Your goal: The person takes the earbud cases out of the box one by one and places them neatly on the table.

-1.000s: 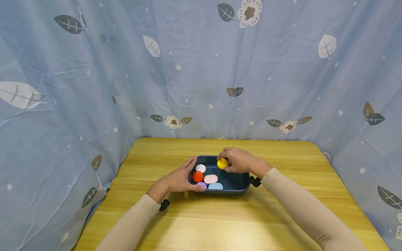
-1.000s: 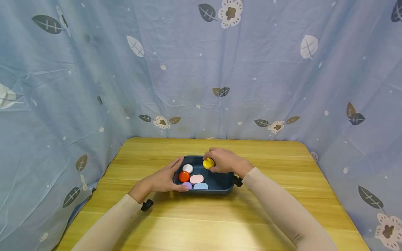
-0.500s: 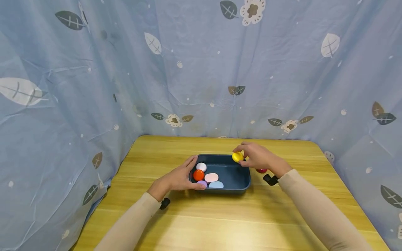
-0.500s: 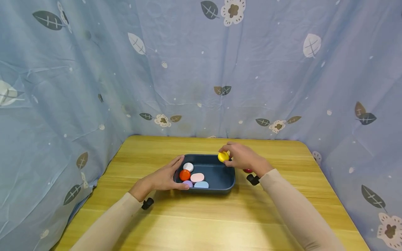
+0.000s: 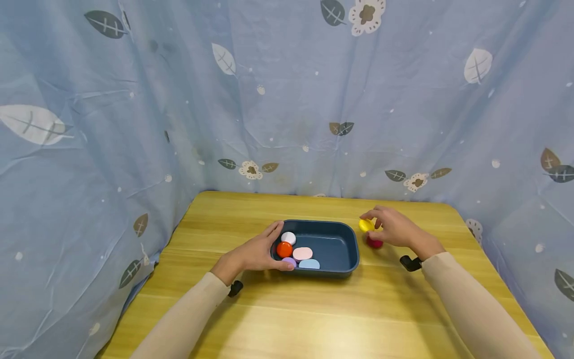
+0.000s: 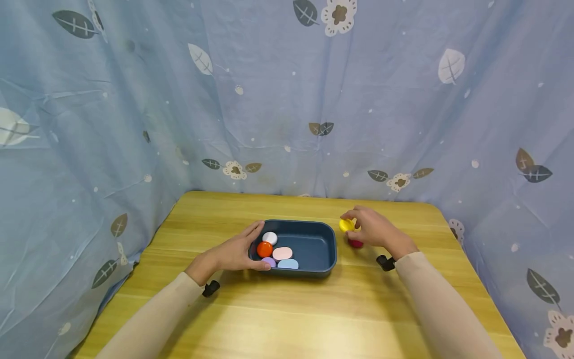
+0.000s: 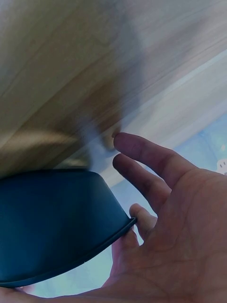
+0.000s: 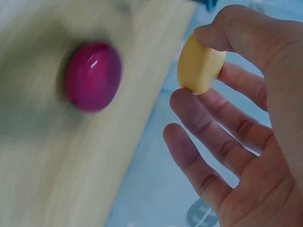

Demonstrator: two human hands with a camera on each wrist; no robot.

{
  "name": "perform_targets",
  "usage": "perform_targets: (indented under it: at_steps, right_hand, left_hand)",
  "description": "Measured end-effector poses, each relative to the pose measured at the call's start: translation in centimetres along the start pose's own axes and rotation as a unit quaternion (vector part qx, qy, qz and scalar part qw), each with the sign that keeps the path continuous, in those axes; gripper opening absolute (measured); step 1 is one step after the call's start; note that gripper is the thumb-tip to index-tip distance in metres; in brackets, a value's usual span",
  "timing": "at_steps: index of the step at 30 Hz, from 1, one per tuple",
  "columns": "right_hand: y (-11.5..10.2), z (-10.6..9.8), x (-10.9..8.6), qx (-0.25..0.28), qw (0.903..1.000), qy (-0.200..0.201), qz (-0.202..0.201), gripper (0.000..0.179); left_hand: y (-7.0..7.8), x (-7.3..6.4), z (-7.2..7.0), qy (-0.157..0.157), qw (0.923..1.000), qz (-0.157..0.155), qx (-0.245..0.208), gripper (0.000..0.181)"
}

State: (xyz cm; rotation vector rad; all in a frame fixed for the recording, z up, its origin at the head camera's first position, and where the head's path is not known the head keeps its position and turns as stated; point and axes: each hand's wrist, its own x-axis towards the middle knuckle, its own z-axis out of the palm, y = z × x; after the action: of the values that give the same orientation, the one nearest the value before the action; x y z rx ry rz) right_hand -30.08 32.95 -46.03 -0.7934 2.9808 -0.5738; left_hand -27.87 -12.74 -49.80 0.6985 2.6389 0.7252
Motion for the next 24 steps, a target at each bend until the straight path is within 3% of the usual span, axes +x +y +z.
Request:
perform_targets:
  at_steps: [15, 24]
  right_hand:
    - [4.9, 0.2, -3.6, 0.003, 0.9992, 0.012, 0.038, 0.046]
    - [6.8, 0.5, -5.0, 0.005, 0.9983, -0.003, 0.058, 0.042]
  left_hand:
    - [0.5, -0.7, 0.6, -0.002, 0.9999, -0.011, -0.012, 0.144]
    - [1.0, -0.7, 0.6, 0.002, 0.9998, -0.012, -0.014, 0.145]
